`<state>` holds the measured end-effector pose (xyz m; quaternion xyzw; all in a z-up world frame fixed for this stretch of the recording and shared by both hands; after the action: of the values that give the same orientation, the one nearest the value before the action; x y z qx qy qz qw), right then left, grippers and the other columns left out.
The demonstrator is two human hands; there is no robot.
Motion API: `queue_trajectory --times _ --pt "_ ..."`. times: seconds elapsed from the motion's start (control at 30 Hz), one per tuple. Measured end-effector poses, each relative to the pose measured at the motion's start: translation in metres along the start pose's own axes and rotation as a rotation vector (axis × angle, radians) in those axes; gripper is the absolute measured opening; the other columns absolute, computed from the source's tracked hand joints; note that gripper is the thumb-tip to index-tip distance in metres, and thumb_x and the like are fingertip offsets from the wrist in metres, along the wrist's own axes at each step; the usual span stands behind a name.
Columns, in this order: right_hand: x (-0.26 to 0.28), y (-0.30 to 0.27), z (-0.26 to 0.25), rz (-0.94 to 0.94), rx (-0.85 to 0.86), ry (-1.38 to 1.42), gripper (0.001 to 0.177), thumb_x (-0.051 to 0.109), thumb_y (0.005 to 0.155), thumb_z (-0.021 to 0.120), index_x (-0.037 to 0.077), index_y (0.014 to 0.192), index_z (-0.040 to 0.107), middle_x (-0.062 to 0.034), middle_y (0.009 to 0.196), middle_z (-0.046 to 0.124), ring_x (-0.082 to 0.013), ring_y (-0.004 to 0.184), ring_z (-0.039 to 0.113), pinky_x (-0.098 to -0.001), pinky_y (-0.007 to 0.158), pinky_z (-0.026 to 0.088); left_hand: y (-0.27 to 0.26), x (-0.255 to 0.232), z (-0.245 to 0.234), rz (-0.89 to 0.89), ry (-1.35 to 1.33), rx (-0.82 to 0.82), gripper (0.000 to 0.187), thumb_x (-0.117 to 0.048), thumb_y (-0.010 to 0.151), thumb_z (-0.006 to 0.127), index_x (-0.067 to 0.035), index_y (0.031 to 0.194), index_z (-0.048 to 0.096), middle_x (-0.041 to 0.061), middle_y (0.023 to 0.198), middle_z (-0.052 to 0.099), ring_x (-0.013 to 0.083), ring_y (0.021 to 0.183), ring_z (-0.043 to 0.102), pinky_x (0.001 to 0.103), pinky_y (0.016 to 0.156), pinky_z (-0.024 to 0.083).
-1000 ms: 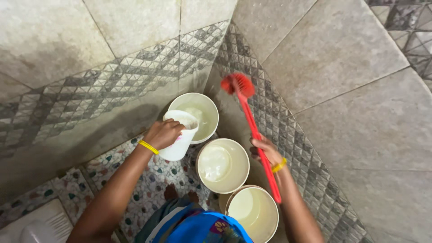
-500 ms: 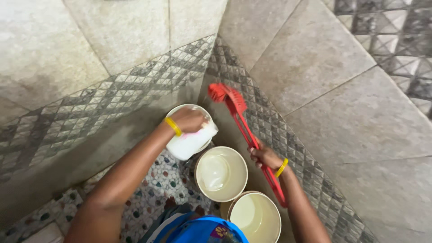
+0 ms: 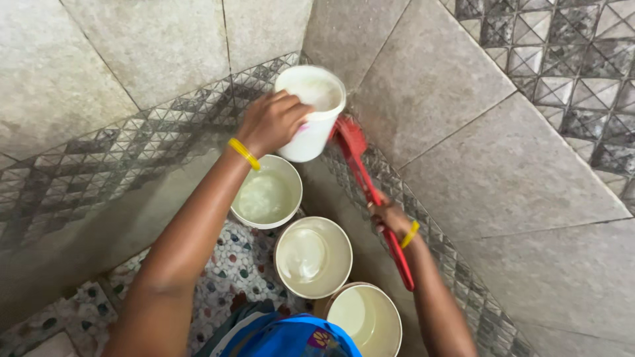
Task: The person scrubs the wall of a tiled room using a brush, while repeatedly dipping a cup into buckets of water to rinse the wall.
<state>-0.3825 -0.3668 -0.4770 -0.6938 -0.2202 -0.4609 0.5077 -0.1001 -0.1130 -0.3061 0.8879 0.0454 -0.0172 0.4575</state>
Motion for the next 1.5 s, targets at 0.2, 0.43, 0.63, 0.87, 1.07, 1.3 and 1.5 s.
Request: queue_trajectory --times 0.2,0.43,0.63,0.87,1.07,1.3,1.5 --pt "-0.028 0.042 -0.022 0.074 -0.037 -0.221 0.052 0.008 0.093 0.062 0.022 0.143 0.059 0.0066 0.073 0.048 -0.0061 0.050 0.041 -0.0234 0.039 0.039 -0.117 -0.001 0.019 -0.261 0.106 0.286 0.016 -0.018 0.081 0.075 -0.016 0.097 0.076 0.001 0.088 0.071 0.0219 0.092 0.068 0.042 0.075 0.056" --pt "-0.002 0.039 -0.028 -0.006 0.049 0.104 0.053 0.010 0.089 0.063 0.028 0.138 0.054 0.0070 0.081 0.057 -0.0045 0.053 0.041 -0.0215 0.041 0.036 -0.226 -0.019 0.022 -0.483 0.051 0.535 0.018 -0.017 0.084 0.070 -0.015 0.100 0.077 0.003 0.099 0.075 0.0229 0.101 0.070 0.042 0.077 0.059" --pt "-0.110 0.093 -0.033 0.205 0.040 -0.094 0.039 0.008 0.088 0.063 0.021 0.124 0.060 0.0018 0.075 0.053 -0.0096 0.050 0.043 -0.0263 0.038 0.037 -0.248 -0.031 0.032 -0.478 -0.107 0.803 0.023 -0.019 0.083 0.071 -0.015 0.105 0.076 0.007 0.103 0.075 0.0290 0.102 0.070 0.047 0.083 0.057" --pt "-0.024 0.076 -0.046 0.049 0.102 0.235 0.048 0.009 0.094 0.059 0.027 0.138 0.055 0.0052 0.083 0.060 -0.0043 0.052 0.043 -0.0196 0.041 0.036 -0.067 -0.047 0.048 -0.134 -0.071 0.838 0.024 -0.018 0.083 0.067 -0.016 0.105 0.077 0.014 0.108 0.073 0.0315 0.098 0.072 0.048 0.074 0.058" --pt "-0.050 0.100 -0.008 0.089 0.191 0.054 0.043 0.004 0.101 0.065 0.011 0.142 0.052 -0.0012 0.084 0.046 -0.0094 0.056 0.043 -0.0262 0.042 0.041 0.035 -0.036 0.018 -0.127 -0.162 0.459 0.019 -0.018 0.090 0.067 -0.015 0.107 0.075 0.009 0.102 0.073 0.0317 0.090 0.071 0.048 0.067 0.057" --pt "0.065 0.027 -0.037 -0.078 0.191 0.298 0.063 0.002 0.092 0.059 0.032 0.146 0.053 0.0059 0.095 0.058 -0.0035 0.058 0.044 -0.0181 0.045 0.038 -0.038 -0.032 0.007 -0.122 0.017 0.095 0.025 -0.016 0.080 0.076 -0.013 0.105 0.074 0.005 0.093 0.069 0.0253 0.093 0.067 0.042 0.079 0.055" --pt "-0.065 0.105 -0.006 0.147 0.119 0.037 0.051 0.002 0.090 0.064 0.025 0.135 0.061 0.0060 0.076 0.050 -0.0070 0.050 0.042 -0.0233 0.040 0.036 -0.162 -0.013 0.002 -0.420 0.116 0.272 0.022 -0.015 0.083 0.072 -0.014 0.105 0.076 0.006 0.095 0.072 0.0260 0.096 0.068 0.042 0.081 0.056"
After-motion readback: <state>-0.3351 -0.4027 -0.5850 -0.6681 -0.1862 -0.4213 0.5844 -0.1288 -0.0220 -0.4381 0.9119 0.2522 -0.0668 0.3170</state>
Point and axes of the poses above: each hand's wrist, its own y-axis towards the middle knuckle, its own z-axis out of the palm, x = y × z, the point moved 3 cm from there along y, towards the middle knuckle
